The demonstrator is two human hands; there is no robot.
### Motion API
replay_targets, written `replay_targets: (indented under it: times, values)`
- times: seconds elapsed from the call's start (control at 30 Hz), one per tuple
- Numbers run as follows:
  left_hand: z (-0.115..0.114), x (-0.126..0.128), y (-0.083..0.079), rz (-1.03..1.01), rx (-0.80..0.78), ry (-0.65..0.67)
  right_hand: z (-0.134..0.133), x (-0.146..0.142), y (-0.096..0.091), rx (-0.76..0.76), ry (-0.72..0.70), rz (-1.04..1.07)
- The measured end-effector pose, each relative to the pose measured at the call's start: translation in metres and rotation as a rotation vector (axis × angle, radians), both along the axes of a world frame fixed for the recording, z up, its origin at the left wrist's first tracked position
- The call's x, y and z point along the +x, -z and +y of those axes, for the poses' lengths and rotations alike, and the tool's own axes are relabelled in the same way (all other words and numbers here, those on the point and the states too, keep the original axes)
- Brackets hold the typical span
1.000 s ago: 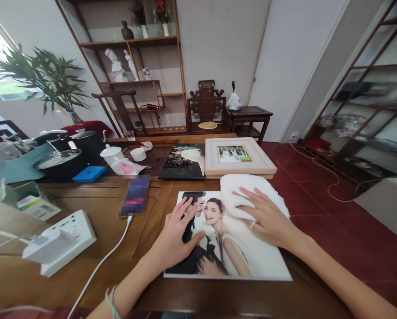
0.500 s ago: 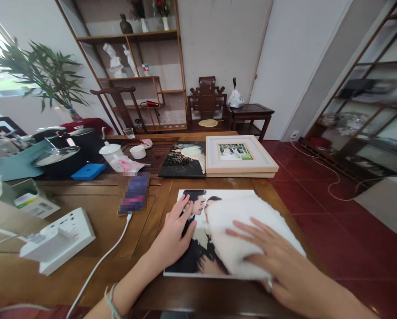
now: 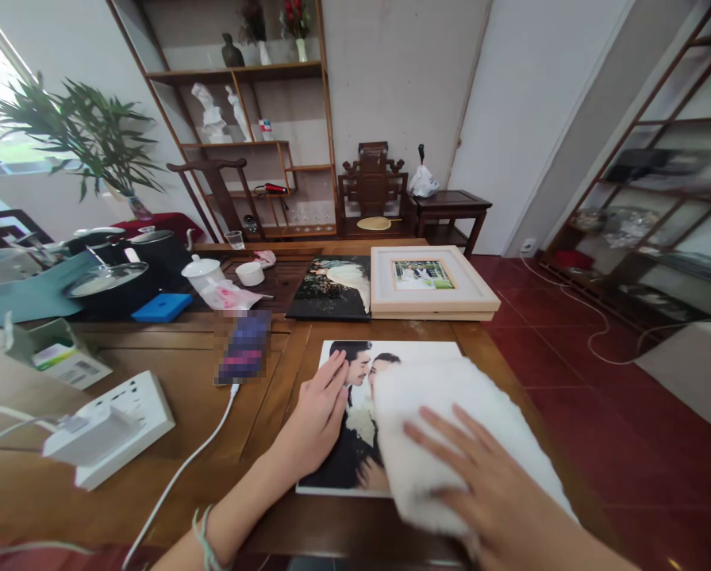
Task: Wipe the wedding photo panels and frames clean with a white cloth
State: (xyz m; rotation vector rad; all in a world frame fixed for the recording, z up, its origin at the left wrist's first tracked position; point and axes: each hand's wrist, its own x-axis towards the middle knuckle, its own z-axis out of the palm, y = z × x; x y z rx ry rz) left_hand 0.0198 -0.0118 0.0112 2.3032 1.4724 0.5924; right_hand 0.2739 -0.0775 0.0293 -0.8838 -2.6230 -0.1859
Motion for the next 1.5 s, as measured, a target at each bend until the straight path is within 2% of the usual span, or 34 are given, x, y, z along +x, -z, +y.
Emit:
replay_targets:
  times: [0.1, 0.13, 0.2, 0.27, 0.33, 0.43, 0.5, 0.57, 0.63, 0.77, 0.87, 0.93, 1.0, 1.1, 1.23, 1.3, 1.4, 1.5]
  values:
    - [0.001, -0.001, 0.001, 0.008, 0.001, 0.01, -0.02, -0.002, 0.001, 0.148, -0.084, -0.028]
    - [0.001, -0.001, 0.002, 0.009, 0.006, 0.015, -0.02, -0.002, 0.0, 0.131, -0.109, -0.021]
    - [0.001, -0.002, 0.003, 0.008, 0.022, 0.028, -0.013, -0.001, -0.004, -0.021, -0.13, -0.011]
    - [0.002, -0.004, 0.005, 0.0, 0.043, 0.043, 0.004, 0.002, -0.009, -0.204, -0.068, -0.012]
    - [0.002, -0.005, 0.007, -0.011, 0.061, 0.06, 0.028, 0.004, -0.014, -0.305, 0.054, -0.022]
    - [0.003, -0.006, 0.009, -0.025, 0.079, 0.068, 0.063, 0.006, -0.016, -0.293, 0.17, -0.007]
    - [0.003, -0.006, 0.01, -0.032, 0.085, 0.059, 0.076, 0.004, -0.015, -0.254, 0.211, -0.005]
    - [0.004, -0.005, 0.01, -0.038, 0.09, 0.045, 0.073, 0.0, -0.013, -0.227, 0.228, -0.015]
    - [0.004, -0.005, 0.011, -0.036, 0.091, 0.036, 0.055, -0.006, -0.01, -0.228, 0.196, -0.04]
    - [0.003, -0.004, 0.012, -0.031, 0.091, 0.034, 0.0, -0.017, -0.003, -0.187, 0.012, -0.088]
    - [0.004, -0.004, 0.013, -0.037, 0.095, 0.038, -0.022, -0.02, -0.001, -0.093, -0.071, -0.091]
    - [0.004, -0.004, 0.013, -0.031, 0.093, 0.046, -0.02, -0.018, -0.003, -0.128, -0.109, -0.09]
    - [0.004, -0.005, 0.013, -0.022, 0.091, 0.054, -0.007, -0.014, -0.008, -0.228, -0.105, -0.09]
    - [0.003, -0.005, 0.013, -0.021, 0.105, 0.07, 0.027, -0.005, -0.014, -0.31, 0.019, -0.065]
    - [0.004, -0.005, 0.012, -0.023, 0.121, 0.08, 0.076, 0.008, -0.01, -0.252, 0.163, 0.018]
    - [0.005, -0.004, 0.012, -0.014, 0.104, 0.072, 0.091, 0.012, -0.007, -0.217, 0.201, 0.043]
    - [0.005, -0.003, 0.012, -0.011, 0.086, 0.04, 0.087, 0.013, -0.004, -0.196, 0.196, 0.055]
    - [0.006, -0.002, 0.013, -0.013, 0.097, 0.017, 0.052, 0.01, -0.005, -0.243, 0.14, 0.035]
